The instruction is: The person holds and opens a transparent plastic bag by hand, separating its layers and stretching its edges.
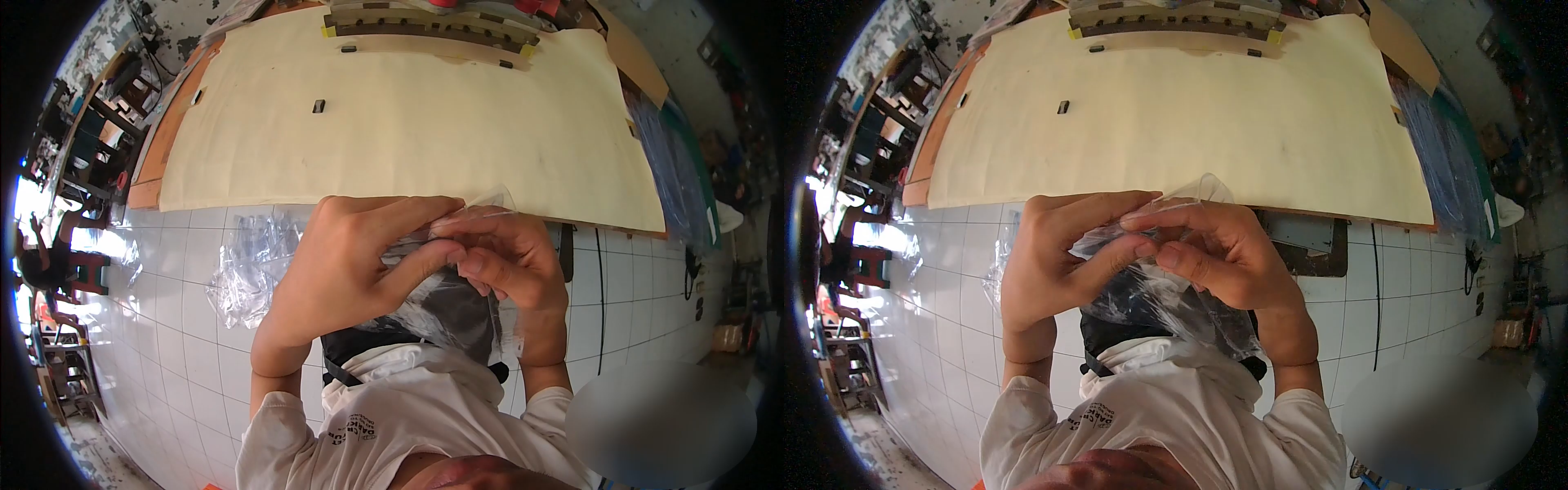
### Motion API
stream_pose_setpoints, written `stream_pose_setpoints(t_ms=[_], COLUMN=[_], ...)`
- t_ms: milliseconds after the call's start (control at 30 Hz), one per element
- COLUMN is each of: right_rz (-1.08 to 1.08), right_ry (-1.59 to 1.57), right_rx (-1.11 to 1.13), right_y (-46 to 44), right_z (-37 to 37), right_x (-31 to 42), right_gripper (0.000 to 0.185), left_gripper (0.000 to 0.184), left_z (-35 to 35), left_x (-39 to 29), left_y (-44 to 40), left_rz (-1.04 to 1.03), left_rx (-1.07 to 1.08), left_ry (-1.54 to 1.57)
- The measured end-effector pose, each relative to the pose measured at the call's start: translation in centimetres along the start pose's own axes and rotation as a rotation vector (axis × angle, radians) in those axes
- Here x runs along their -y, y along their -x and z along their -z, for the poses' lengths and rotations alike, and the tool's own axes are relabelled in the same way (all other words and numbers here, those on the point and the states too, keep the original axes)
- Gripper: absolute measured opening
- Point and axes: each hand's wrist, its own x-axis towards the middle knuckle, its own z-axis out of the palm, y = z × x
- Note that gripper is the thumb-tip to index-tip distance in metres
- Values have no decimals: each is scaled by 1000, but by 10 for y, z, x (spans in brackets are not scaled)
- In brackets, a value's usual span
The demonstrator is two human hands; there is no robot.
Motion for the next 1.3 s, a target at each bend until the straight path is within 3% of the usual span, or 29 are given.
stream_pose_setpoints(t_ms=[700,767,900,967,1000,1067,1233,1300], right_rz=[53,147,127,195,199,579,773,331], right_ry=[-73,80,150,504,505,883,1104,680], right_rx=[31,17,-138,-312,-311,-485,-582,-361], right_y=[-2,-4,-3,-5,-8,-14,-24,-12], right_z=[1,2,-5,-2,-1,1,12,8], right_x=[-5,-6,-3,-8,-9,-10,-11,-11], right_gripper=[28,29,26,24,24,23,24,20], left_gripper=[27,27,21,18,16,14,15,13], left_z=[3,2,2,2,2,4,10,5], left_x=[-5,-4,-2,-1,0,3,8,11], left_y=[1,2,1,1,1,2,4,1], left_rz=[-2,-18,34,74,91,105,220,170], left_rx=[22,0,-85,-102,-134,-168,-128,-180], left_ry=[-24,-31,-1,-6,5,14,174,165])
